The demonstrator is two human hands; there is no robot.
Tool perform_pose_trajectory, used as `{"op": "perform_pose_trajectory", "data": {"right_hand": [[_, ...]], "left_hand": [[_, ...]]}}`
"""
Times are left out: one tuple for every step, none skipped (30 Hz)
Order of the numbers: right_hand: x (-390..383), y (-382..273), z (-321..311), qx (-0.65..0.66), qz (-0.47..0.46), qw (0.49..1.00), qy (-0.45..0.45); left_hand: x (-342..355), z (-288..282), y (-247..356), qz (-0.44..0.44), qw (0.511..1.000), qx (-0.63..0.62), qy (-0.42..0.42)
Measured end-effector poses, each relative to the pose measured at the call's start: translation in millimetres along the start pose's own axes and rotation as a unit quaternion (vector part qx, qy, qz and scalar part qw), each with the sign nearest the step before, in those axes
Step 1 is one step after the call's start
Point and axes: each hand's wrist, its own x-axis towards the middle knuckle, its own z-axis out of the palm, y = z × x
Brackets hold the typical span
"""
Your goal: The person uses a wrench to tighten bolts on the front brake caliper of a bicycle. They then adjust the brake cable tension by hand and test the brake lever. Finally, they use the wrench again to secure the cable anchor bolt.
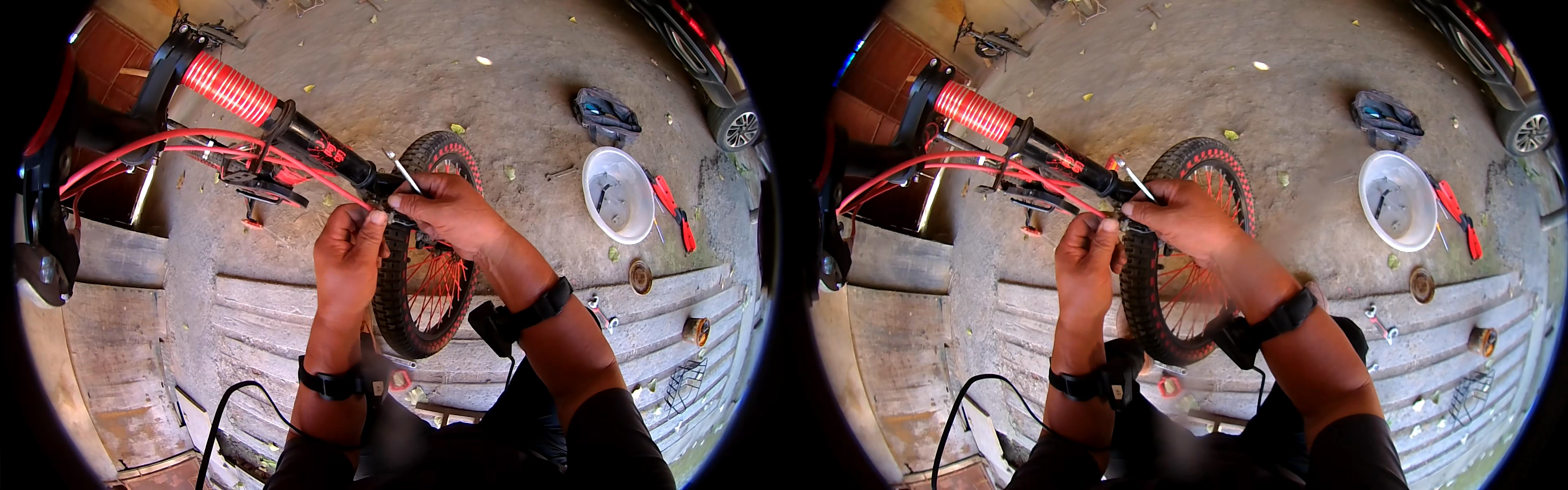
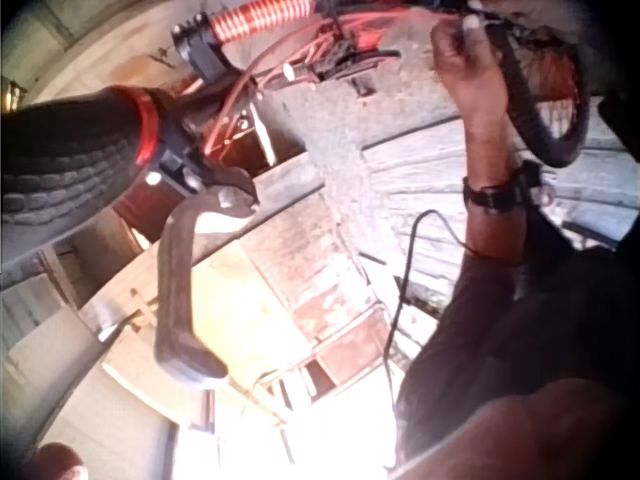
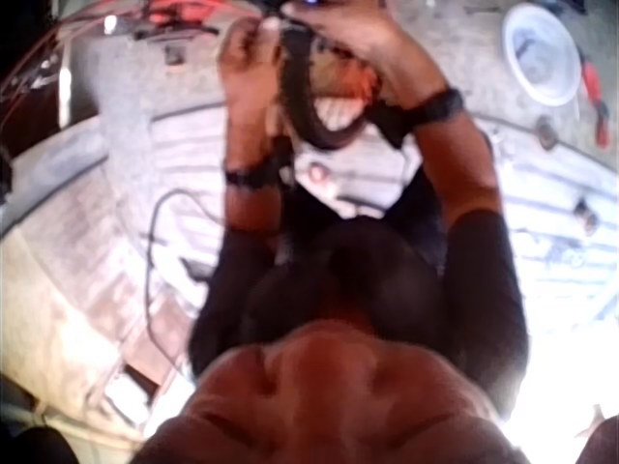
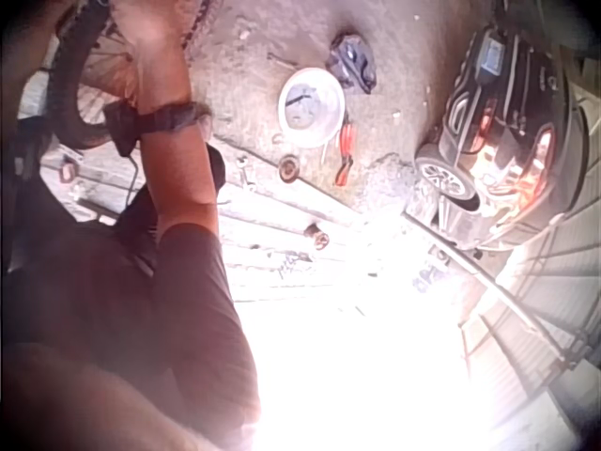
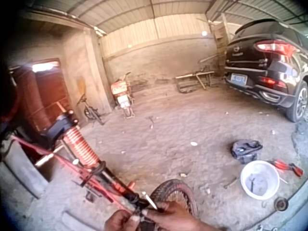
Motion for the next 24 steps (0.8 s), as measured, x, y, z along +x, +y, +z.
{"op": "perform_pose_trajectory", "data": {"right_hand": [[0.4,-0.2,-1.0,-0.001,0.004,1.000,-0.001],[0.5,-0.5,-3.6,-0.007,0.003,1.000,0.005],[0.7,-0.9,-6.4,-0.013,0.003,1.000,0.011],[0.2,-0.9,-9.0,-0.020,0.003,1.000,0.017],[-0.3,-1.9,-8.0,-0.035,-0.018,0.999,0.030],[-1.5,-4.2,-7.0,-0.050,-0.040,0.997,0.044],[-3.4,-7.1,-6.4,-0.065,-0.061,0.994,0.057],[-7.8,-11.6,-8.5,-0.035,-0.064,0.997,0.031],[-12.2,-16.5,-7.7,-0.051,-0.076,0.996,0.009],[-17.1,-21.3,-5.5,-0.067,-0.088,0.994,-0.014],[-23.2,-25.1,-3.5,-0.082,-0.100,0.991,-0.034],[-29.4,-27.8,0.8,-0.149,-0.130,0.978,-0.066],[-28.8,-21.6,4.5,-0.163,-0.206,0.959,-0.110],[-34.5,-26.2,11.4,-0.150,-0.188,0.963,-0.125],[-40.0,-30.6,18.6,-0.136,-0.169,0.966,-0.139],[-37.7,-20.3,22.0,-0.168,-0.234,0.950,-0.119],[-39.0,-20.0,26.9,-0.150,-0.224,0.955,-0.124],[-40.6,-20.7,31.3,-0.131,-0.213,0.959,-0.129],[-41.2,-18.2,33.3,-0.139,-0.209,0.959,-0.128],[-41.6,-16.1,34.5,-0.147,-0.206,0.959,-0.126],[-42.3,-13.5,35.9,-0.156,-0.201,0.959,-0.124],[-42.9,-12.7,30.9,-0.215,-0.231,0.942,-0.112],[-44.3,-11.1,22.8,-0.272,-0.259,0.922,-0.096],[-44.4,-18.4,14.7,-0.234,-0.195,0.949,-0.081]], "left_hand": [[-0.1,-1.7,4.4,0.003,1.000,-0.011,0.009],[0.5,-1.9,8.7,0.006,1.000,-0.024,0.015],[1.5,-2.7,10.6,0.008,0.999,-0.037,0.022],[3.0,-4.8,9.1,0.016,0.999,-0.045,0.020],[2.7,-9.0,9.6,0.019,0.998,-0.051,0.031],[2.2,-12.7,10.2,0.023,0.997,-0.057,0.042],[1.4,-15.4,11.2,0.026,0.996,-0.063,0.053],[0.4,-16.7,11.5,0.029,0.996,-0.059,0.060],[-1.8,-18.4,12.2,0.047,0.996,-0.046,0.060],[-5.1,-20.4,13.1,0.064,0.996,-0.034,0.060],[-8.1,-20.2,14.1,0.081,0.995,-0.021,0.058],[-11.0,-19.0,17.5,0.117,0.992,0.002,0.044],[-14.0,-17.1,22.5,0.153,0.987,0.024,0.030],[-15.9,-15.9,25.5,0.188,0.981,0.046,0.015],[-16.7,-16.8,25.9,0.206,0.977,0.050,-0.008],[-17.2,-18.1,25.8,0.223,0.973,0.054,-0.032],[-18.8,-19.9,26.5,0.240,0.967,0.060,-0.053],[-21.4,-16.8,26.7,0.234,0.971,0.032,-0.039],[-23.3,-18.0,25.5,0.210,0.977,-0.015,-0.039],[-24.3,-18.6,23.4,0.185,0.980,-0.063,-0.040],[-24.9,-18.8,22.3,0.160,0.980,-0.111,-0.041],[-26.1,-17.5,25.9,0.126,0.975,-0.180,-0.016],[-23.4,-23.6,26.4,0.108,0.971,-0.212,-0.019],[-20.2,-39.3,29.9,0.091,0.965,-0.244,-0.016]]}}
